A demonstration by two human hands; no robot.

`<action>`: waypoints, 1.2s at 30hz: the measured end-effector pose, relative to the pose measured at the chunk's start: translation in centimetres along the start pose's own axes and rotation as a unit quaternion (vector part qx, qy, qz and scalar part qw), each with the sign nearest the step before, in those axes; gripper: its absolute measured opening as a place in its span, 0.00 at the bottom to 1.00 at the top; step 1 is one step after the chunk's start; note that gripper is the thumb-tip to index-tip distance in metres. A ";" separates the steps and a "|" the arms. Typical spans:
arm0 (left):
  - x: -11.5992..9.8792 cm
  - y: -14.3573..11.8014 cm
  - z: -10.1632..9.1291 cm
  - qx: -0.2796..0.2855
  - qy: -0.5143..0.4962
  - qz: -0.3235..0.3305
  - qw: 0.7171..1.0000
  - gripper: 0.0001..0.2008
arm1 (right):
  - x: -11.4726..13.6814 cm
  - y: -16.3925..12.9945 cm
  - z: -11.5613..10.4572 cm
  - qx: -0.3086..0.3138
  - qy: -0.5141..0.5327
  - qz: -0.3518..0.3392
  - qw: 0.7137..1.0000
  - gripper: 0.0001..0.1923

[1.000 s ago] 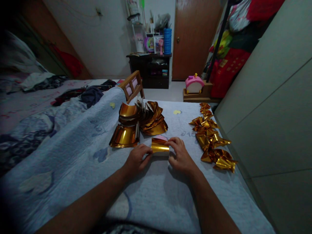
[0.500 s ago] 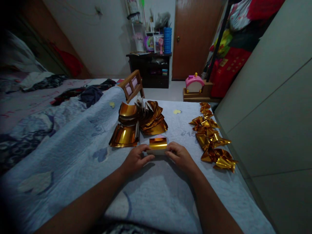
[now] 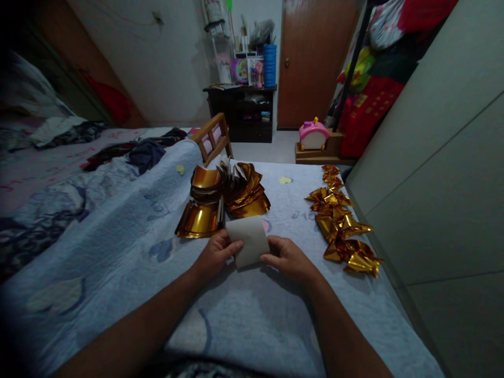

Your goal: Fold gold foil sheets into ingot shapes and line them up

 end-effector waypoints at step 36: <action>0.9 0.2 0.6 0.006 0.402 0.108 0.909 0.22 | 0.0 0.0 0.0 -0.080 -0.242 -0.212 0.943 0.20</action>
Point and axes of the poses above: each hand's wrist, its own y-axis towards the middle knuckle, its own z-axis out of the palm, x = y × z, the point moved 2 cm from there along y, towards the middle knuckle, and after that the axes turned 5 degrees about z, right-handed, at the moved point
